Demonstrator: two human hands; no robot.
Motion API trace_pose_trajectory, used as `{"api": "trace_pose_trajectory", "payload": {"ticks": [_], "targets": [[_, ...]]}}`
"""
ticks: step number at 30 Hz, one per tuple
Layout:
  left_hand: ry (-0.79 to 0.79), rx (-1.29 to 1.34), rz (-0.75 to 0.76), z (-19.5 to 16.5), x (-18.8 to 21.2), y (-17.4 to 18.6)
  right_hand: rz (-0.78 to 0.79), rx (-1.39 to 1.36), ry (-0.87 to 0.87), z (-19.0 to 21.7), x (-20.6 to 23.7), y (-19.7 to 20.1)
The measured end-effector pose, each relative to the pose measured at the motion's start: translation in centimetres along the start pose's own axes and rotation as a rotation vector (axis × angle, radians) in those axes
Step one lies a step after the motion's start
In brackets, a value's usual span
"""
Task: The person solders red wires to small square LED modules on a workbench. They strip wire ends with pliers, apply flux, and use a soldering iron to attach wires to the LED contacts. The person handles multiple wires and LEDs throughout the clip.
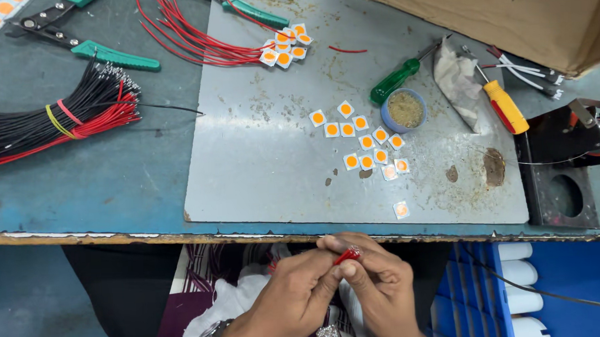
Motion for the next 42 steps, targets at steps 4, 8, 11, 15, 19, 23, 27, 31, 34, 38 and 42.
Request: {"api": "trace_pose_trajectory", "payload": {"ticks": [4,8,11,15,19,23,27,31,34,38,42], "targets": [[-0.025,-0.126,0.096,-0.7,-1.2,0.4,0.05,-0.099,-0.001,0.1,-0.6,1.3],[-0.298,-0.15,-0.097,-1.6,-1.6,0.0,0.087,-0.617,-0.161,-1.2,-1.5,1.2],[-0.144,-0.103,-0.118,-0.6,-1.5,-0.3,0.009,-0.586,-0.174,-2.3,-1.9,0.8],[-0.049,-0.208,-0.134,0.9,-0.8,-0.2,-0.18,-0.409,-0.155,-3.3,-2.2,0.8],[0.05,-0.166,-0.122,1.9,-0.3,-0.4,-0.233,-0.352,-0.094,-3.2,-2.2,0.8],[0.121,-0.108,-0.105,1.9,-0.5,-0.5,-0.227,-0.254,-0.085,-2.8,-2.2,1.0],[0.237,-0.072,-0.076,2.0,-0.7,-0.7,-0.205,-0.183,0.013,-2.5,-2.3,1.1],[0.158,-0.114,-0.097,2.1,-1.0,-0.9,-0.227,-0.028,0.155,-2.1,-2.3,1.2],[0.088,-0.173,-0.066,2.1,-1.2,-1.0,-0.281,0.153,0.235,-1.7,-2.4,1.4],[0.084,-0.174,-0.021,2.1,-1.4,-1.2,-0.27,0.033,0.197,-1.2,-2.5,1.8],[0.019,-0.212,0.005,1.7,-1.6,-1.3,-0.224,0.042,0.209,-0.7,-2.4,2.1]]}}
Point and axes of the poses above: each hand's wrist, its own x-axis away from the middle knuckle, its own y-axis out of the back of the hand, z = x × y, the point moved 2 cm from there along -x, towards the middle knuckle, and after that the axes turned 7 degrees about -y, right-handed, at the moved point
